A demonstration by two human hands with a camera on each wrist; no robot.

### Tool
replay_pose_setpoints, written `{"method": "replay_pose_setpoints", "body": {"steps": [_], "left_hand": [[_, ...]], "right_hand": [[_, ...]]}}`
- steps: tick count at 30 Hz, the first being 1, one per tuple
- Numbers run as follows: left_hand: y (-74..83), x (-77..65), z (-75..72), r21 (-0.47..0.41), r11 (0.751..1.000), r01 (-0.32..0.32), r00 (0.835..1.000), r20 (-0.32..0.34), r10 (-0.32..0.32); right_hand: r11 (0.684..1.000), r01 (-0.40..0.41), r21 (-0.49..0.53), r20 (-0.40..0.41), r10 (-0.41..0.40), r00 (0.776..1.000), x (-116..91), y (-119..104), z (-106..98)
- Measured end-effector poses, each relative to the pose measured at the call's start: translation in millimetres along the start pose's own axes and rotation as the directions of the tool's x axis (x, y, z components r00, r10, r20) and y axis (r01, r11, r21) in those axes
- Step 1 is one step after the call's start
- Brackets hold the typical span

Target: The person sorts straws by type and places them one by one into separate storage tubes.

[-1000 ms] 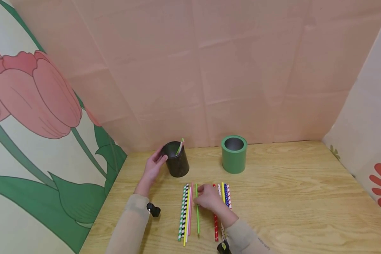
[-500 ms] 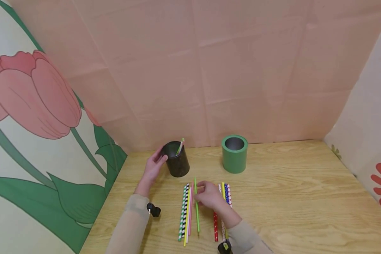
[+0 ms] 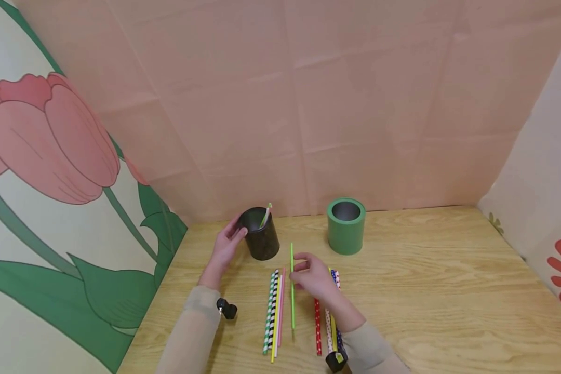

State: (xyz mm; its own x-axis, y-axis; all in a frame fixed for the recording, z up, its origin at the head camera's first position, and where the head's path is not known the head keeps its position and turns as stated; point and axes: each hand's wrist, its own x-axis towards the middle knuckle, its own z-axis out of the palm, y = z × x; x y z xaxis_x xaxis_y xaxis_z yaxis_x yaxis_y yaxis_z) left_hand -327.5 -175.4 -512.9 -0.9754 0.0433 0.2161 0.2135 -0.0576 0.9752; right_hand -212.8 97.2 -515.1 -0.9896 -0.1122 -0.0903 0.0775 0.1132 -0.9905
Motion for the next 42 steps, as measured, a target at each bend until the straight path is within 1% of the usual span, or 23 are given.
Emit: {"method": "replay_pose_setpoints", "body": {"steps": [7, 12, 16, 29, 38, 42], "left_hand": [[-1.1, 0.4, -0.3, 0.013, 1.0, -0.012, 1.0, 0.002, 0.012], [-1.4, 1.1, 0.1, 0.024, 1.0, -0.005, 1.0, -0.009, 0.005], [-0.2, 0.8, 0.6, 0.028, 1.0, 0.007, 1.0, -0.017, -0.006], [0.8, 0.0, -0.7, 0.03, 0.999, 0.011, 1.0, -0.025, -0.01], [1.4, -1.1, -1.1, 0.027, 1.0, 0.01, 1.0, -0.019, -0.009], [1.4, -0.7, -2.4, 0.019, 1.0, 0.011, 1.0, -0.016, -0.01]], "right_hand": [[0.997, 0.048, 0.06, -0.031, -0.046, 0.998, 3, -5, -3], [0.993, 0.058, 0.103, -0.058, -0.052, 0.997, 5, -9, -4], [0.988, 0.067, 0.137, -0.064, -0.059, 0.996, 7, -11, -6], [0.981, 0.11, 0.161, -0.069, -0.1, 0.993, 9, -22, -7], [0.96, 0.182, 0.213, -0.074, -0.17, 0.983, 15, -33, -3], [0.955, 0.225, 0.195, -0.079, -0.213, 0.974, 19, -41, 0]]}}
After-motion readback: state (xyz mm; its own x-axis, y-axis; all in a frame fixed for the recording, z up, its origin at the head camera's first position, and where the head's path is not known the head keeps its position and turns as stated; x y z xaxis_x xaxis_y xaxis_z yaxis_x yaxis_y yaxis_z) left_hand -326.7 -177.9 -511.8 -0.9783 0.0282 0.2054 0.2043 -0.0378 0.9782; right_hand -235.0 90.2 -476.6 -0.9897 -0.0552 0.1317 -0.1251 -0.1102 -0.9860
